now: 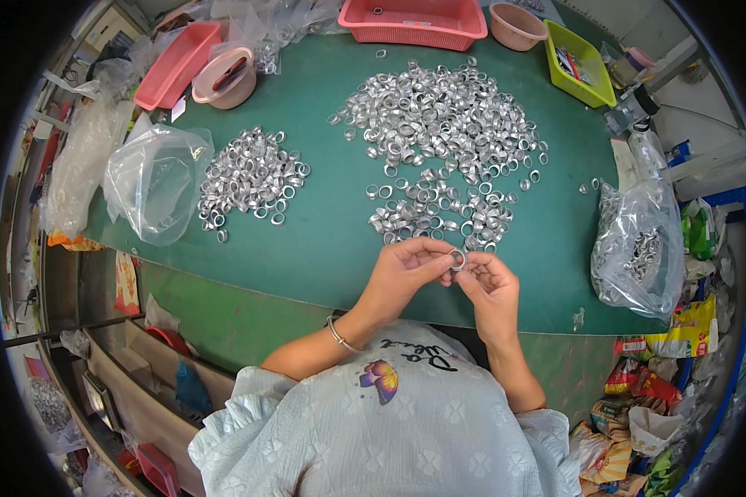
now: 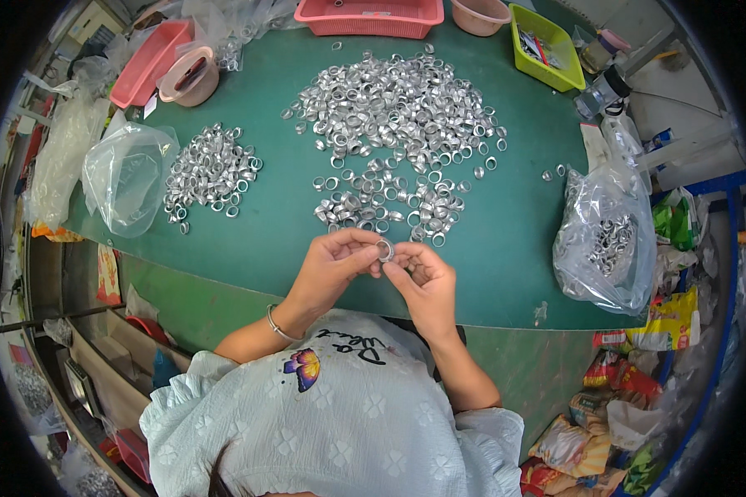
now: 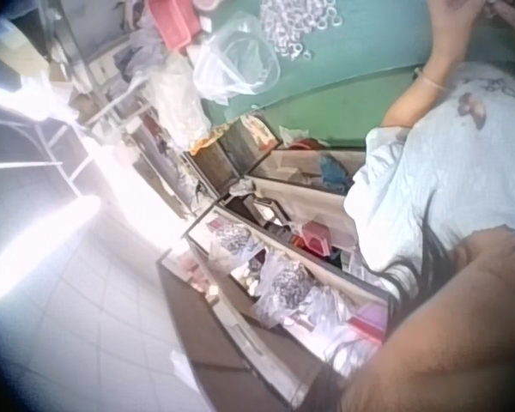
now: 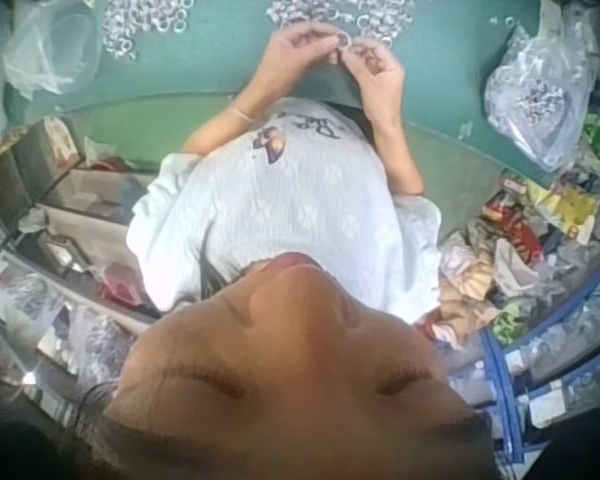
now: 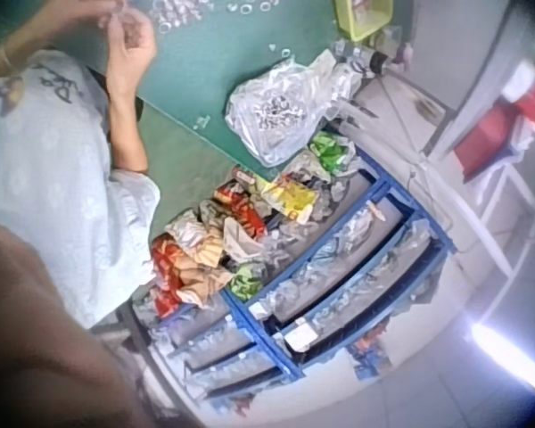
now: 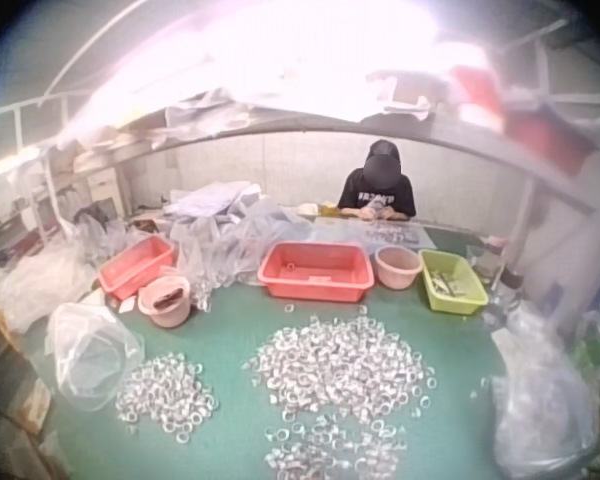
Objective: The person sits at a green workbench and assembles small, silver metal components by hand. They pick up individual pieces from a large pile, fit them together, and place the finished assemblies into a separate pile on the table.
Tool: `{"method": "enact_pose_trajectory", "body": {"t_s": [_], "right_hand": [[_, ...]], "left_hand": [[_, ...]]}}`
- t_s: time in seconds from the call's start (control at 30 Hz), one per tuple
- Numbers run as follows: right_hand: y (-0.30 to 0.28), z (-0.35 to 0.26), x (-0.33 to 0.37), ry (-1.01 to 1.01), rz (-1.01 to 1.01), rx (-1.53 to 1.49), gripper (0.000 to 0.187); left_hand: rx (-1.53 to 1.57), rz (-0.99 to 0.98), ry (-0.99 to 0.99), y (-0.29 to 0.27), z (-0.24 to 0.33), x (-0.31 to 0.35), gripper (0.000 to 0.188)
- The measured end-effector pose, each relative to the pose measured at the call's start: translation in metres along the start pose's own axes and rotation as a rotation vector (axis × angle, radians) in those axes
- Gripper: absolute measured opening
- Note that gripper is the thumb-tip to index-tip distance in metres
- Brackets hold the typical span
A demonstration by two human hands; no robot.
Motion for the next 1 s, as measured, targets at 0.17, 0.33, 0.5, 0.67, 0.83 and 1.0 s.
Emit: {"method": "enact_pose_trajectory", "body": {"t_s": [0.17, 0.33, 0.5, 0.67, 0.83, 1.0], "right_hand": [[-0.005, 0.005, 0.001, 0.066, 0.035, 0.031, 0.015], [-0.006, 0.020, 0.001, 0.139, -0.039, -0.084, 0.015], [-0.049, 0.004, -0.009, 0.071, 0.115, 0.405, 0.010], [-0.089, -0.034, -0.016, -0.145, 0.274, 1.065, 0.018], [-0.056, -0.009, -0.018, -0.312, 0.218, 1.370, 0.032], [-0.059, 0.000, -0.013, -0.281, 0.306, 1.173, 0.027]], "left_hand": [[0.154, 0.005, -0.108, 0.008, -0.005, 0.005, 0.026], [-0.097, -0.071, -0.038, 0.015, 0.001, 0.003, 0.026], [-0.174, -0.005, -0.155, -0.002, -0.020, 0.001, 0.020], [0.336, -0.055, -0.360, -0.012, -0.051, 0.003, 0.023], [0.352, -0.002, -0.358, -0.008, -0.062, 0.002, 0.016], [0.250, 0.032, -0.302, -0.013, -0.065, 0.001, 0.011]]}}
Point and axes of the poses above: each hand's wrist, its own x-axis away from the middle knuckle, its own y-axis out of the palm, z = x × y, the point moved 10 cm from there along -x, towards the middle knuckle, and after that the axes turned 7 degrees about x, right-handed, at the moved point
